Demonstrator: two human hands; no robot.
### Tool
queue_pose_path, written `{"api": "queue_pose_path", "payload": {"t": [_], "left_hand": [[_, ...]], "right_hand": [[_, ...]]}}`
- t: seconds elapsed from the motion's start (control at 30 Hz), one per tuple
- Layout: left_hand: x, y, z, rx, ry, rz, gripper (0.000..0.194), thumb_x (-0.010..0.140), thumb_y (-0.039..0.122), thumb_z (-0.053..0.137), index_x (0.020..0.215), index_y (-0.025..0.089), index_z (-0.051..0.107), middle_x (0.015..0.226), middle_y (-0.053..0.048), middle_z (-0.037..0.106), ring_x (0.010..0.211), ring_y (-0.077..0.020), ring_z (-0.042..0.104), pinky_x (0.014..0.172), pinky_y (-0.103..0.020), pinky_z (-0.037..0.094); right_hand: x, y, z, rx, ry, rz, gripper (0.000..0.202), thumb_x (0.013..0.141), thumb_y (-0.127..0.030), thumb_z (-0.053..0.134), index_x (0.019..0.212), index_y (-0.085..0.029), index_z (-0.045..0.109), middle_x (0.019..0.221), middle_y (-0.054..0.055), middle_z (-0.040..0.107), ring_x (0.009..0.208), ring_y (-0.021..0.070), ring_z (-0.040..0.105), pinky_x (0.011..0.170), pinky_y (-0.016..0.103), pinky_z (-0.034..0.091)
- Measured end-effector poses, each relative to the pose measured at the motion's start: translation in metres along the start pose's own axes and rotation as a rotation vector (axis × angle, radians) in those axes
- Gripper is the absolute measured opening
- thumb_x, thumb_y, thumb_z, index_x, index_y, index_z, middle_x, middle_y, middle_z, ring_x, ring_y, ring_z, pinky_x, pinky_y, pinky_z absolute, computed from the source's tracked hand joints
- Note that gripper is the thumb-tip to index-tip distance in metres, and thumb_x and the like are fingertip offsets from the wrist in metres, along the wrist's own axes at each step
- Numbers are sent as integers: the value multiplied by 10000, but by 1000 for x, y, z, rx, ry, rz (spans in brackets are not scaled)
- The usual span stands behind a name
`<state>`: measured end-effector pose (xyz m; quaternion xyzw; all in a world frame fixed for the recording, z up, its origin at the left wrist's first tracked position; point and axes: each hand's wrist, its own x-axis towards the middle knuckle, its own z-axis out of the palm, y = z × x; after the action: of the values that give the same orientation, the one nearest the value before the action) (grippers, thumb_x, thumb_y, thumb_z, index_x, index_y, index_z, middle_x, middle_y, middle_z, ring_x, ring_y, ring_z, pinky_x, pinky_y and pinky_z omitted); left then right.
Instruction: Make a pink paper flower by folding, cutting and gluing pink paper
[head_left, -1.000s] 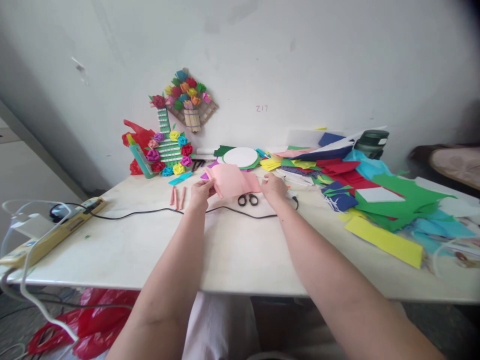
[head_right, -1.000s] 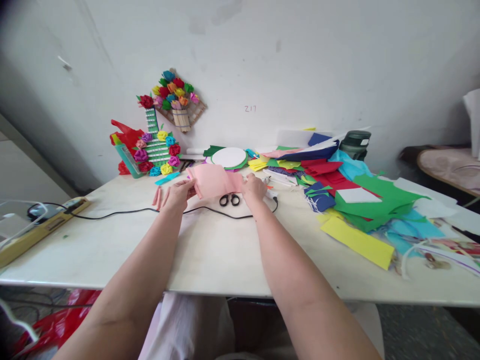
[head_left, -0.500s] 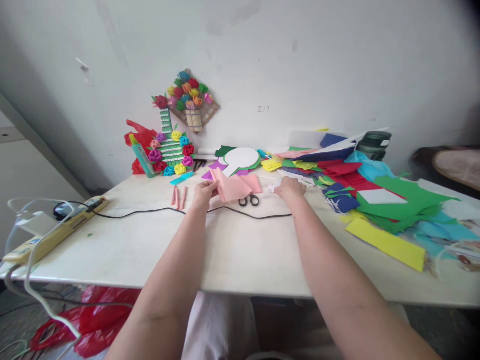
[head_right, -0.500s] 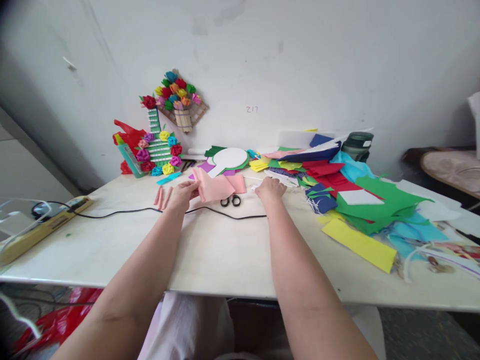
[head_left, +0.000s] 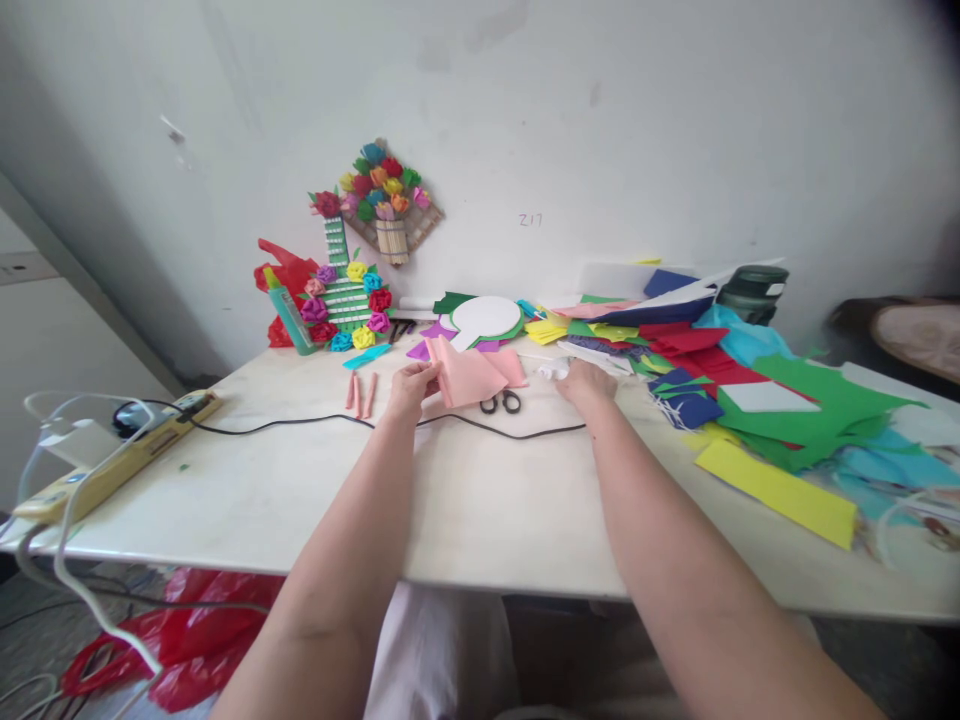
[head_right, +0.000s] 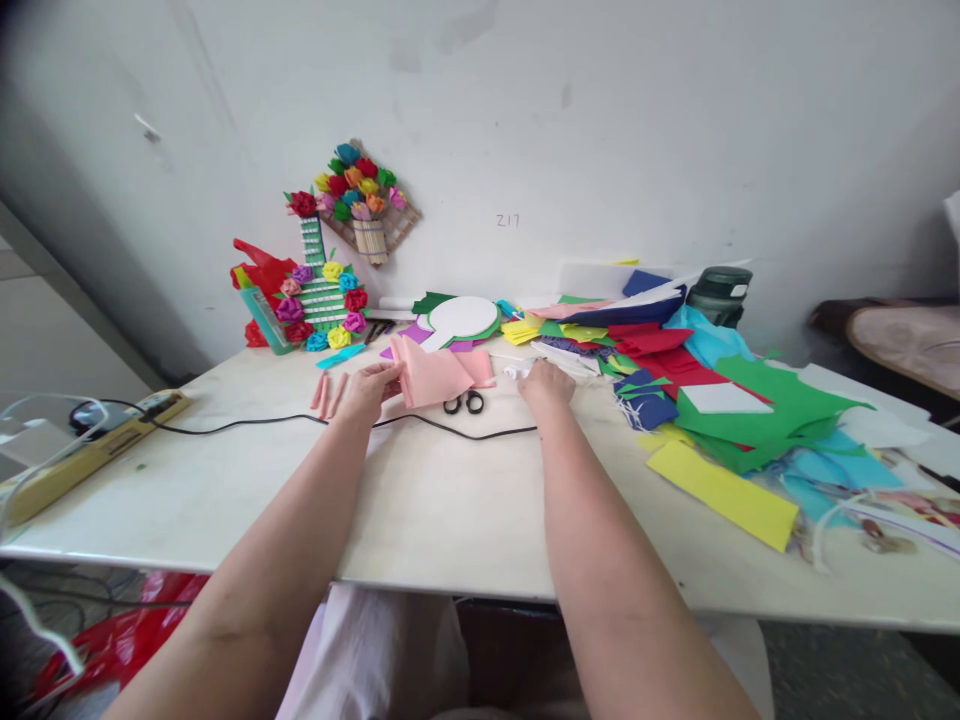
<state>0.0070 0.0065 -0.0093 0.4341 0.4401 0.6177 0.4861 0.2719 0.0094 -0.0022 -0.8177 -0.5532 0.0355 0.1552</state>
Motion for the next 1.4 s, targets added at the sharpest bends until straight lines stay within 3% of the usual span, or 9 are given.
{"api": "queue_pose_path", "payload": {"t": [0.17,0.27,0.33,0.47,0.6,0.87,1.0,1.2,1.4], "left_hand": [[2,-2,-1,-7,-12,-21,343,455,335,789,648,122,602,576,0,578,502,-98,531,586,-266,456],[3,-3,-3,-10,-36,-44,336,471,333,790,660,123,609,581,1,576,503,-98,531,598,-274,456],[4,-4,-4,-14,-62,-54,330,492,339,784,673,120,615,592,-7,582,521,-105,540,603,-275,456],[7,-7,-5,-33,-101,-62,326,511,338,778,697,116,629,626,-20,592,581,-120,556,622,-282,459],[8,-8,-5,-52,-93,-63,323,502,330,780,698,120,632,645,-23,597,610,-121,554,645,-290,456],[5,-3,-3,-105,-72,-30,310,516,347,771,682,131,622,647,-19,591,629,-119,546,661,-281,441],[6,-4,-4,-92,-81,-18,291,526,361,767,659,141,631,656,-25,601,653,-129,551,676,-288,437],[7,-7,-1,-10,-293,130,220,571,368,748,662,177,685,758,-44,664,862,-207,586,855,-360,388],[2,-6,5,53,-430,226,149,610,332,734,629,199,671,1060,-65,651,1194,-256,431,1009,-403,240]], "right_hand": [[-3,-4,-8,69,137,-16,293,713,-218,561,985,-141,640,997,173,641,944,271,602,755,335,441],[-3,-10,-9,237,225,-55,276,730,-303,548,940,-154,647,930,158,650,905,280,602,735,358,439],[-4,-17,-7,445,211,-111,277,701,-363,572,870,-157,646,834,124,649,806,255,608,669,343,449],[-14,-31,-2,1059,-70,-303,251,645,-377,612,745,-149,588,517,-8,510,431,115,455,415,244,381],[-27,-40,-5,1368,-333,-385,227,601,-331,659,635,-150,526,420,-53,428,337,64,337,327,212,308],[-25,-36,-5,1488,-384,-351,217,598,-301,678,657,-141,544,431,-51,463,319,55,342,314,205,288],[-25,-35,-8,1541,-496,-372,232,606,-307,677,720,-134,574,452,-50,477,322,45,317,323,205,289],[-29,-39,-7,1627,-721,-353,261,618,-297,666,800,-125,593,454,-57,463,324,35,291,339,197,297],[-39,-51,-3,1616,-849,-336,267,627,-298,655,821,-131,578,460,-64,461,320,32,292,336,187,291]]}}
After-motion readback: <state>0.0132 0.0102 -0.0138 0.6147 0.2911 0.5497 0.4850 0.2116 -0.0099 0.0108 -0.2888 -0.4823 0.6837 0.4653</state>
